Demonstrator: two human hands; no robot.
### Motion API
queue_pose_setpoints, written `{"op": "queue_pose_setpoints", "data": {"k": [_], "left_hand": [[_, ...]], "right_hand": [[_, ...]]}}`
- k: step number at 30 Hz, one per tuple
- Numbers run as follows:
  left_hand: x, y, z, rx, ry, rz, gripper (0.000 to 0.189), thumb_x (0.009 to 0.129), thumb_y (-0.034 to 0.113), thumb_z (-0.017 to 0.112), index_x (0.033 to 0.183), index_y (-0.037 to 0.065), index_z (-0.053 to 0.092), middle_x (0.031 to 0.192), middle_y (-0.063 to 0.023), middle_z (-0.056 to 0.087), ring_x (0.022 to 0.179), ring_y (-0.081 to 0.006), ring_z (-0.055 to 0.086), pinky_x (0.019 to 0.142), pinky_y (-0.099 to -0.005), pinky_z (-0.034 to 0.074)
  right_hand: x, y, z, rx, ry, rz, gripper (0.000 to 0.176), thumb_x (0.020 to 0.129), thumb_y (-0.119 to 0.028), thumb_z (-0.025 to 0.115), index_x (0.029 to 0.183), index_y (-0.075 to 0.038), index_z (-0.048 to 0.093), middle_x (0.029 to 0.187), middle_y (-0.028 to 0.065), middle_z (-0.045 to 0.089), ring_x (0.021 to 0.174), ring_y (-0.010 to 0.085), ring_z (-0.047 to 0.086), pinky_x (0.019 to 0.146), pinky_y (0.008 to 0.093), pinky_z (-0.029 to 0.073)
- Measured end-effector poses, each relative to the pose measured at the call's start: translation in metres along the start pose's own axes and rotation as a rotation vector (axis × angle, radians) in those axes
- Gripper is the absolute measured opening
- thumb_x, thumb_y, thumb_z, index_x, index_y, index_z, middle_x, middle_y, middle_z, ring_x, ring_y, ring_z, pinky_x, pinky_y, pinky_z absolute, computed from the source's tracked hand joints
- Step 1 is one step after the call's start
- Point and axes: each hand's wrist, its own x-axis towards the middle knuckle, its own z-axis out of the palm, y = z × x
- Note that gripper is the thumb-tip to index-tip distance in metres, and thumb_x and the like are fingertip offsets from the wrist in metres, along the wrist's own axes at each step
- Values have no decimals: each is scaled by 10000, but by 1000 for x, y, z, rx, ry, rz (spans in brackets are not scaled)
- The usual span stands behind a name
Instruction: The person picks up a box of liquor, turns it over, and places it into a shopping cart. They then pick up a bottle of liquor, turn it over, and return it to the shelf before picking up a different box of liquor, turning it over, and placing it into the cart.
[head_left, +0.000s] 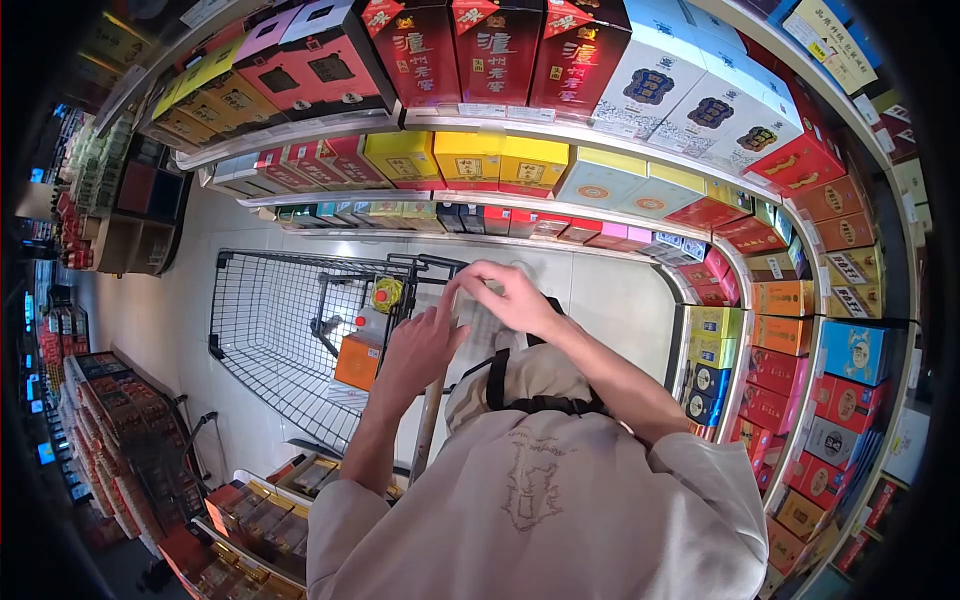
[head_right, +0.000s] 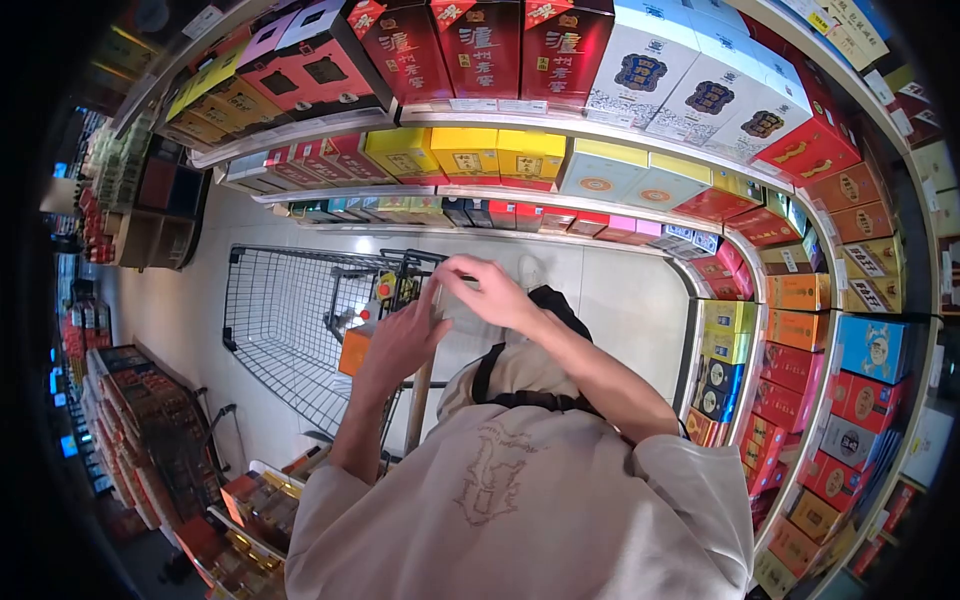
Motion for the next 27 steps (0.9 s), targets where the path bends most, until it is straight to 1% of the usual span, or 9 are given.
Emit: {"op": "queue_pose_setpoints", "data": {"k": [2,8,13,15,16,19,22,24,27], "left_hand": [[14,0,-6,60,62,50,486,1013,363,616,1301,-21,542,990,-185,715,888,-348,725,765,-445,575],[59,21,-48,-24,281,136,330,964,261,706,1205,40,660,1041,-113,738,920,-329,722,797,-416,574],[104,43,-73,-297,140,137,280,995,208,684,1217,38,658,1064,-124,743,965,-316,733,838,-388,578],[127,48,-71,-473,61,167,261,1022,203,662,1228,42,664,1083,-129,749,1009,-274,738,864,-367,572],[141,48,-69,-470,59,165,261,1022,203,662,1228,42,664,1083,-129,749,1009,-274,738,864,-367,572],[193,40,-45,-610,-69,261,334,1052,229,631,1314,24,607,1182,-130,735,1037,-240,729,872,-365,567],[246,32,-15,-911,56,252,437,1071,267,590,1394,-16,506,1241,-122,694,1051,-222,714,876,-347,575],[275,33,-8,-1217,54,-31,428,1075,237,570,1391,-30,462,1310,-121,650,1103,-191,688,852,-311,574],[305,42,-6,-1245,100,-128,368,1067,192,552,1379,7,492,1337,-121,660,1110,-193,697,896,-315,571]], "right_hand": [[13,-10,-42,-69,122,-38,231,1088,-178,554,1112,-3,701,1068,71,746,1052,146,671,981,317,506],[57,-75,-178,-286,411,-120,255,1071,-222,584,1111,-3,708,1050,62,746,1033,137,671,944,301,509],[115,-128,-271,-705,478,-285,470,984,-367,708,1291,-19,636,1333,149,657,1207,288,634,1049,387,482],[141,-131,-297,-1144,389,-475,798,891,-555,756,1447,-36,517,1522,210,491,1360,369,518,1130,440,434],[152,-129,-308,-1140,390,-476,798,891,-555,756,1447,-36,517,1522,210,491,1360,369,518,1130,440,434],[179,-123,-334,-1567,233,-223,1184,770,-770,719,1634,-105,258,1670,240,263,1564,389,233,1288,528,172],[199,-128,-347,-1549,210,-166,1288,717,-827,708,1653,-97,211,1662,256,264,1558,405,235,1284,536,183],[208,-140,-353,-1561,154,-50,1372,669,-861,710,1665,-92,164,1659,267,260,1548,428,247,1282,533,193],[215,-149,-358,-1542,58,96,1386,654,-860,722,1664,-93,162,1645,266,285,1521,453,290,1264,528,246]]}}
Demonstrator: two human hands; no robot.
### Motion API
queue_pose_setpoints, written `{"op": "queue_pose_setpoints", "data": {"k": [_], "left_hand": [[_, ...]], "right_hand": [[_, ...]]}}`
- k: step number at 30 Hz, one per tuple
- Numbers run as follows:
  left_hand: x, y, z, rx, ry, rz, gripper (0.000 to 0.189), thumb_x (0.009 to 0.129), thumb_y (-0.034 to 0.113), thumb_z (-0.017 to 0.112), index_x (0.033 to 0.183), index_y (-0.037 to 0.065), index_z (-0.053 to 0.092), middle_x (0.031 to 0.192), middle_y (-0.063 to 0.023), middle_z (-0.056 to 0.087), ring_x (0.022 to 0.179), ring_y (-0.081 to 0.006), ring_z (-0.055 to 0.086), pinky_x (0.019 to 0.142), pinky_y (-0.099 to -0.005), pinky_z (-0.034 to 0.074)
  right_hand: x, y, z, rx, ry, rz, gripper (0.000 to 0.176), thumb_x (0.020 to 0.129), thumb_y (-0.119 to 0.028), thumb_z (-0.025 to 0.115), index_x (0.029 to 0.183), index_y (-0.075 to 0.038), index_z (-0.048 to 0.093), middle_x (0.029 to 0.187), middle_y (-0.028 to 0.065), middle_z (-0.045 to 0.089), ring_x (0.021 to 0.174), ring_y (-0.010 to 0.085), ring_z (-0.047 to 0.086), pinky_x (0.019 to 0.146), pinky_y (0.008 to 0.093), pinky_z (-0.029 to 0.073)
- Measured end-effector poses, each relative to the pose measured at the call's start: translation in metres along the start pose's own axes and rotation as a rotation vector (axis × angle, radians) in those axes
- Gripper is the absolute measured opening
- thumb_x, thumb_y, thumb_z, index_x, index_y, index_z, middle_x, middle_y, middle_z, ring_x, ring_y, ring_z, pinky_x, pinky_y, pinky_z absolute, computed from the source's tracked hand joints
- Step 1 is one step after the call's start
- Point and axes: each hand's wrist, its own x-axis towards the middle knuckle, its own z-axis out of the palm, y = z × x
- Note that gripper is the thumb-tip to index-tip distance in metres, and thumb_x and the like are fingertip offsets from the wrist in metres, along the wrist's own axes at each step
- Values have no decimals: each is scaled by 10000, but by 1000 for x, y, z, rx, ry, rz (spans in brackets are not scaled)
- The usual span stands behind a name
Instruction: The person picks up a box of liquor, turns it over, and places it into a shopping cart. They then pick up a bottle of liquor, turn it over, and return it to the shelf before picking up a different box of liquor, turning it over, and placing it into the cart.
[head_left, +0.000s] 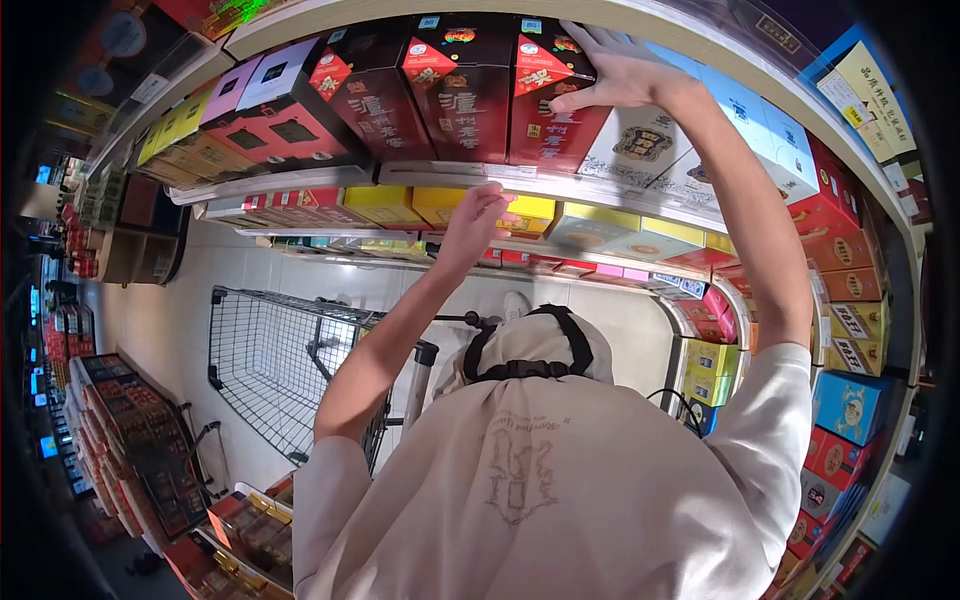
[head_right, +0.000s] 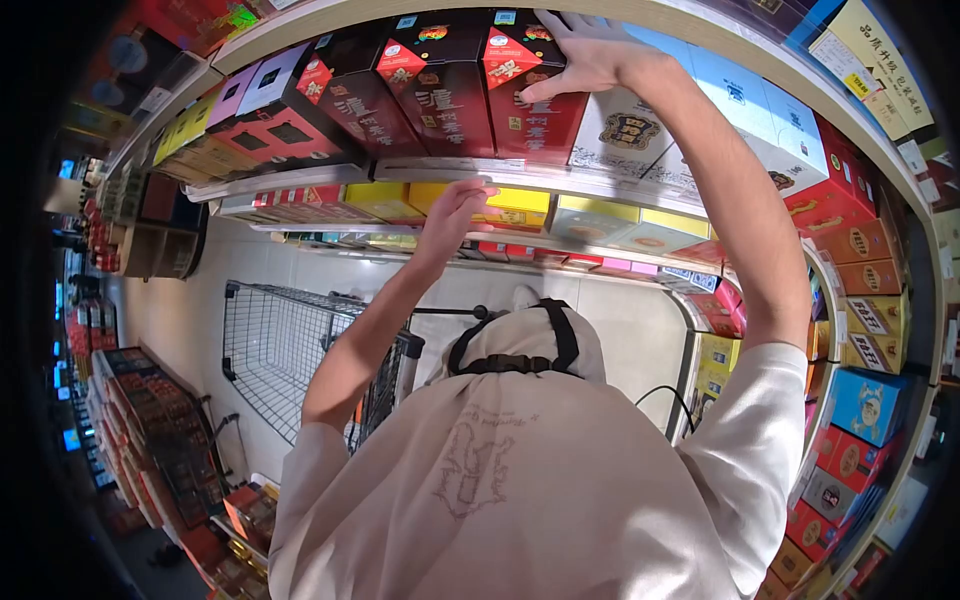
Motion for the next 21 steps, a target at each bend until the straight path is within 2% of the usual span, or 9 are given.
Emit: {"op": "queue_pose_setpoints", "data": {"k": [3,5,8,12,15,17,19,21], "left_hand": [[19,1,8,-18,32,-12,367,1051,176,553,1373,10,497,1341,-114,649,1124,-203,700,897,-324,580],[29,1,14,-38,55,-7,360,1043,172,557,1362,13,506,1340,-111,643,1130,-213,702,890,-327,586],[40,0,19,-87,77,1,345,1030,161,556,1344,23,521,1336,-105,633,1139,-233,705,877,-336,597],[48,-6,25,-143,58,24,332,1023,153,546,1329,26,531,1314,-99,631,1130,-257,712,857,-345,608],[51,-6,29,-170,54,-43,324,1025,146,543,1323,20,533,1310,-104,622,1133,-269,712,861,-350,609],[52,-9,29,-187,60,-54,320,1028,152,545,1318,17,533,1316,-108,614,1136,-276,711,867,-351,607],[55,-10,29,-201,67,-66,317,1031,158,548,1313,14,533,1321,-113,607,1139,-283,710,872,-352,606],[56,-13,31,-215,62,-61,317,1033,174,554,1305,13,534,1332,-120,598,1149,-289,706,892,-365,600]], "right_hand": [[4,5,6,33,-28,-4,1389,643,-860,730,1665,-109,162,1625,272,312,1497,455,330,1235,547,302],[7,12,13,4,45,-30,1352,659,-845,736,1657,-117,185,1572,289,380,1451,452,400,1190,534,373],[10,13,1,126,-69,-29,1320,666,-831,747,1640,-108,227,1534,300,422,1401,451,462,1158,512,411],[11,18,7,162,-6,-48,1251,706,-786,758,1620,-88,266,1447,316,508,1317,458,537,1091,493,455],[12,19,3,188,-85,-48,1170,747,-732,766,1598,-70,311,1368,325,572,1251,461,580,1043,486,472],[10,18,7,228,-40,-82,1094,780,-688,768,1569,-51,358,1280,317,633,1180,457,620,1002,473,487],[10,19,9,225,-26,-103,1074,781,-683,771,1550,-38,387,1275,307,646,1160,453,633,992,465,497],[10,20,17,202,148,-161,1071,735,-703,785,1455,27,476,1090,273,718,995,399,714,889,439,549]]}}
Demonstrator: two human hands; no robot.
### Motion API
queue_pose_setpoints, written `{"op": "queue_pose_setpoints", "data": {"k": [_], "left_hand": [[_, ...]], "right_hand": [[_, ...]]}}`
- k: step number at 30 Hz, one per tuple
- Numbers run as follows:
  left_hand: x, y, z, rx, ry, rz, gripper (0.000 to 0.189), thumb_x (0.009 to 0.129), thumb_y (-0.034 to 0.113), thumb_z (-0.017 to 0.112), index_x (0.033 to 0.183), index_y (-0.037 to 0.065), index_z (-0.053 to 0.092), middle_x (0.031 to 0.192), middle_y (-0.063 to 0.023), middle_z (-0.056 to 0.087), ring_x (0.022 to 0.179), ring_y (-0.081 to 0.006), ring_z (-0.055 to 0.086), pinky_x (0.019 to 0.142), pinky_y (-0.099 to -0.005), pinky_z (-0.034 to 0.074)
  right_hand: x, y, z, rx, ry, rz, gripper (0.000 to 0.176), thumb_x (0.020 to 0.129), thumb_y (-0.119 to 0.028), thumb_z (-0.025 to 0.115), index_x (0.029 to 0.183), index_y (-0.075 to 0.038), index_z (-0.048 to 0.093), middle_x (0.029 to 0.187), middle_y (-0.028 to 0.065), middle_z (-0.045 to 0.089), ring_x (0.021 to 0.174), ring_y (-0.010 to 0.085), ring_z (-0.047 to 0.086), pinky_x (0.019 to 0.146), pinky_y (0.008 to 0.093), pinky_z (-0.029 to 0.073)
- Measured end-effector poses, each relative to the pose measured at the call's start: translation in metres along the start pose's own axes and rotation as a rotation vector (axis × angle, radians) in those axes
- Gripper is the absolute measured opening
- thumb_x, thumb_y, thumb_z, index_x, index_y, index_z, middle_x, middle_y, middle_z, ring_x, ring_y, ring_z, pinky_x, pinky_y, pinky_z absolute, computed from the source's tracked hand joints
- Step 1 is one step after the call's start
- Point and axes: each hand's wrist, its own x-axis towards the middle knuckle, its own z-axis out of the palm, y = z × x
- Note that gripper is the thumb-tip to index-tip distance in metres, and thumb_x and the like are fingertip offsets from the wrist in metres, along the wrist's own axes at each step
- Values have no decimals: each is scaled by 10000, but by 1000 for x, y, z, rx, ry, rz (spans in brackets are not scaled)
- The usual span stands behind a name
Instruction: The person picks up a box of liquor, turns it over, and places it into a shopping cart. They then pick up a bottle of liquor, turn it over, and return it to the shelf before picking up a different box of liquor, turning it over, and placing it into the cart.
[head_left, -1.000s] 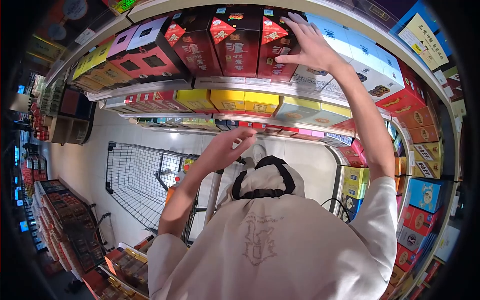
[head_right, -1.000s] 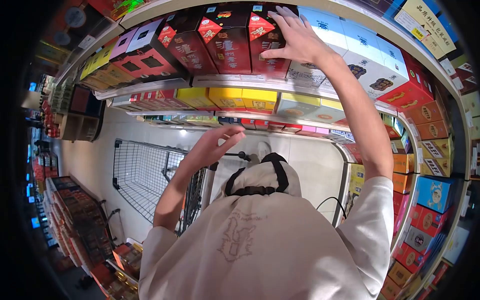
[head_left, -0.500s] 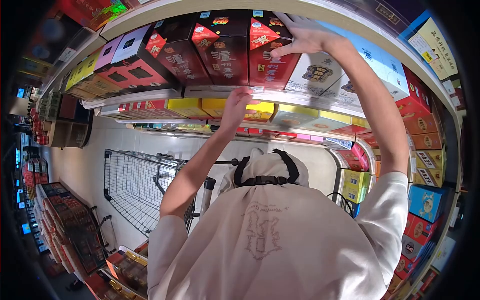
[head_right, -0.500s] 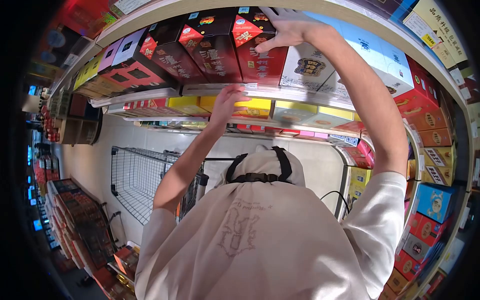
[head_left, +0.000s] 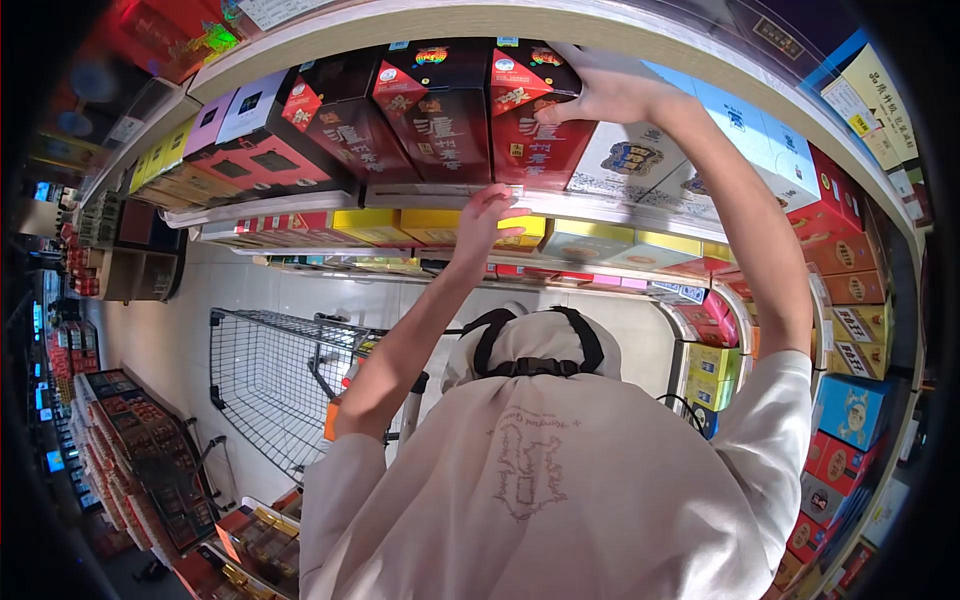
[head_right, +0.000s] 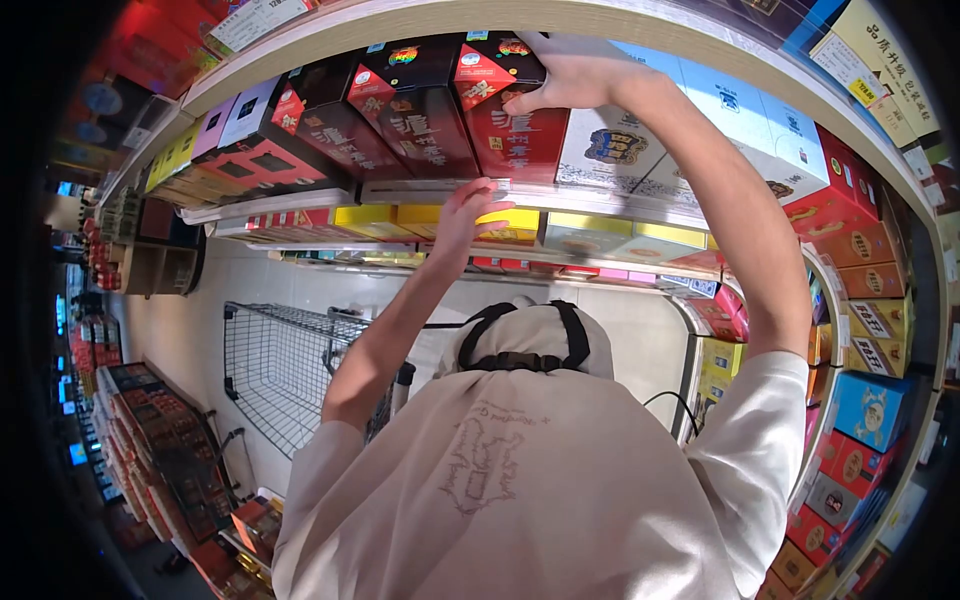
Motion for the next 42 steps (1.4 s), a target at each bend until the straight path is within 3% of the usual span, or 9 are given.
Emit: {"op": "queue_pose_setpoints", "data": {"k": [7,12,19,22,25,34,36,40,42], "left_hand": [[12,-22,1,25,-3,-2,356,1045,198,554,1340,1,520,1317,-121,601,1159,-293,702,913,-395,596],[7,-34,8,-70,13,23,462,1057,235,539,1448,6,450,1437,-161,583,1188,-308,686,956,-419,581],[5,-30,16,-236,-48,21,706,1105,470,419,1522,-89,312,1497,-233,526,1341,-328,587,1137,-463,455],[6,-31,17,-287,-83,-21,802,1099,543,393,1558,-96,239,1523,-249,496,1375,-337,558,1161,-469,428],[7,-30,17,-294,-106,-37,839,1094,577,368,1571,-95,211,1542,-253,476,1397,-340,537,1170,-471,417],[7,-30,21,-333,-105,-47,910,1068,668,320,1576,-81,233,1540,-249,476,1392,-320,544,1190,-458,384],[7,-28,22,-346,-106,-33,905,1069,670,302,1557,-90,246,1537,-256,476,1400,-331,533,1195,-462,382],[10,-25,22,-391,-103,-28,920,1057,700,277,1507,-102,290,1521,-278,480,1406,-346,524,1204,-463,377],[12,-22,22,-388,-105,-31,923,1052,708,279,1488,-104,307,1516,-290,478,1402,-349,528,1206,-462,375]], "right_hand": [[-1,-1,-6,158,40,-18,939,730,-626,823,1410,-38,550,1187,219,722,1041,368,701,910,417,542],[-4,-9,-20,301,-50,-12,827,782,-559,825,1371,-35,577,1187,213,714,1014,337,680,933,402,527],[-13,-23,-39,214,18,-8,813,812,-572,816,1384,-49,570,1169,152,703,1030,269,638,945,383,507],[-12,-19,-34,275,66,-28,777,805,-606,803,1286,-16,651,1045,191,741,915,296,692,867,396,543],[-10,-20,-38,234,-59,90,767,806,-654,777,1224,-15,697,951,184,746,860,275,696,826,388,548],[-18,-42,-68,216,-98,103,734,816,-681,753,1110,-9,747,782,150,687,723,239,614,702,411,508],[-17,-45,-69,164,-136,202,635,789,-644,808,939,-31,743,728,49,613,714,189,565,662,364,466],[-20,-45,-64,224,-93,190,611,799,-613,817,949,-27,733,739,47,619,709,188,557,661,358,464],[-22,-50,-70,216,-110,185,631,798,-586,830,1063,-23,724,837,85,683,767,216,598,725,370,498]]}}
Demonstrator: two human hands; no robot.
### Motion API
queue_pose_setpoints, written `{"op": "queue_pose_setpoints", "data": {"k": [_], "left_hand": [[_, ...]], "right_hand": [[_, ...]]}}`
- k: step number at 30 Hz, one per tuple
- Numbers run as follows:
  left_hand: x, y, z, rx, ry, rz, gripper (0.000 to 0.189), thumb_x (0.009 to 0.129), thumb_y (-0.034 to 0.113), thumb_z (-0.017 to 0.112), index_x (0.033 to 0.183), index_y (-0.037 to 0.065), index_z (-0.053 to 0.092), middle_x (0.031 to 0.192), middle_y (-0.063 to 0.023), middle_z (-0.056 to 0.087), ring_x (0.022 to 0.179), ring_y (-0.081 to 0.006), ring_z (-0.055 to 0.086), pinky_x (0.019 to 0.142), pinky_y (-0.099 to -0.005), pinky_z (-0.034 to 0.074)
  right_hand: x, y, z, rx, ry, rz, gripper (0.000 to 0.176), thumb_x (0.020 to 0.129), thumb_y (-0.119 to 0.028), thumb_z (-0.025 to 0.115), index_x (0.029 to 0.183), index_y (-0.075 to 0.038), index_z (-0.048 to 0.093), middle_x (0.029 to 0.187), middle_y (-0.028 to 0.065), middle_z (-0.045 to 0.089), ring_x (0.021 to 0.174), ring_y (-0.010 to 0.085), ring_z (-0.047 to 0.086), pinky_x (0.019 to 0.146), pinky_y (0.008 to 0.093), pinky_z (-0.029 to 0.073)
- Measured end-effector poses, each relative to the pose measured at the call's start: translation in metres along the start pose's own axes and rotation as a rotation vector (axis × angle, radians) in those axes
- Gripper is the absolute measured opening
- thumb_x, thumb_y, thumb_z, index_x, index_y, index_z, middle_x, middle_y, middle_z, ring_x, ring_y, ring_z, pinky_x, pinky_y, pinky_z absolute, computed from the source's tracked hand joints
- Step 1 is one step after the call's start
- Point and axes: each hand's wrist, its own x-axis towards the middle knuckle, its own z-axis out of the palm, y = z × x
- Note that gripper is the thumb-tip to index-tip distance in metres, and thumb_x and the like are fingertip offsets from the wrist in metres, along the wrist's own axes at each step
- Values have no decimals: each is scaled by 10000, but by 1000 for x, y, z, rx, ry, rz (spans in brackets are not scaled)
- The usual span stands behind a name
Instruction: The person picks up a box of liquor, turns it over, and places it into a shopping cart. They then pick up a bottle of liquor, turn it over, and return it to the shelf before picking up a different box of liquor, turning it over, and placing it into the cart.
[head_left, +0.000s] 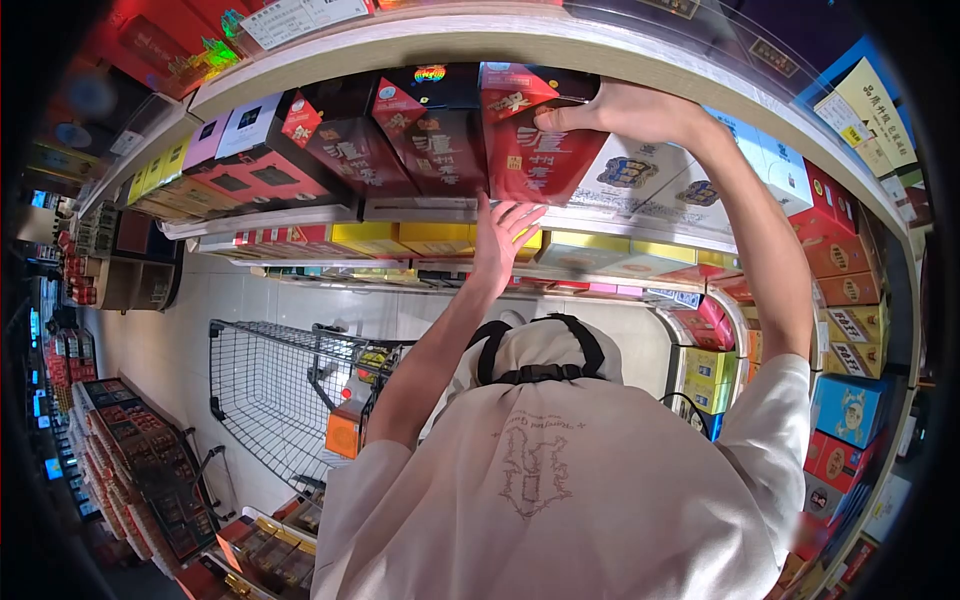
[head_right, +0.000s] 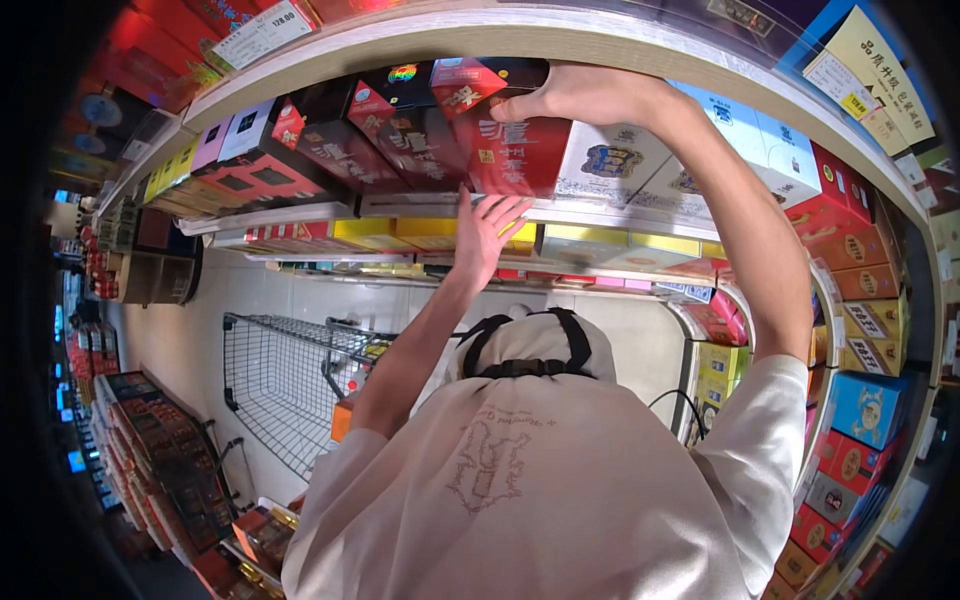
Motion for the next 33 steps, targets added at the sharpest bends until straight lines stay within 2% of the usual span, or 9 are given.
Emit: {"op": "queue_pose_setpoints", "data": {"k": [4,6,9,16,18,21,23,31,33], "left_hand": [[2,3,1,22,11,-18,931,1040,733,263,1424,-109,359,1486,-311,490,1386,-356,543,1204,-460,375],[4,8,-1,18,-1,-46,936,1036,741,251,1409,-109,368,1474,-310,498,1386,-359,543,1201,-459,380],[6,10,-6,31,-34,-77,949,1031,752,226,1393,-113,374,1452,-308,513,1384,-367,546,1192,-460,392],[9,8,-16,104,-21,-90,976,1008,792,211,1362,-99,390,1432,-322,534,1317,-372,610,1175,-466,404],[5,9,-10,100,-28,-70,977,1012,784,198,1405,-96,359,1432,-336,528,1305,-385,617,1175,-460,408],[-1,15,-2,121,-59,-50,920,1036,740,174,1465,-54,347,1410,-322,561,1297,-375,624,1178,-458,410],[3,12,-8,110,-82,-84,749,1088,611,203,1494,2,364,1392,-288,580,1270,-395,634,1119,-475,489],[-6,12,-1,199,-52,-17,673,1107,557,248,1499,19,346,1357,-242,615,1194,-376,679,1064,-437,556],[-5,9,-5,178,-7,-25,665,1110,556,252,1505,26,336,1349,-238,619,1191,-367,680,1070,-436,550]], "right_hand": [[-4,4,8,-81,158,-149,701,828,-620,775,1195,-27,712,766,159,679,710,262,630,715,408,521],[-13,-4,5,28,116,-147,832,787,-596,831,1331,-3,620,1153,193,713,1042,329,681,942,404,526],[-17,-2,11,-20,181,-176,865,788,-605,826,1354,8,598,1208,212,698,1106,350,682,972,417,526],[-26,-9,9,-81,187,-152,876,781,-604,830,1366,3,592,1247,219,688,1133,353,679,989,431,528],[-27,-12,5,-49,166,-145,884,773,-602,836,1371,2,591,1242,215,692,1125,348,682,982,427,532],[-29,-15,4,-34,150,-135,898,767,-606,837,1380,1,588,1238,214,697,1110,348,687,976,424,535],[-32,-18,2,-31,149,-129,899,769,-602,836,1386,2,586,1240,214,698,1107,349,689,978,421,537],[-36,-20,0,-5,94,-153,911,754,-544,850,1422,8,567,1280,255,676,1150,398,668,1011,432,524],[-38,-16,6,-40,182,-215,920,738,-497,856,1445,4,548,1295,285,657,1178,433,643,1034,437,508]]}}
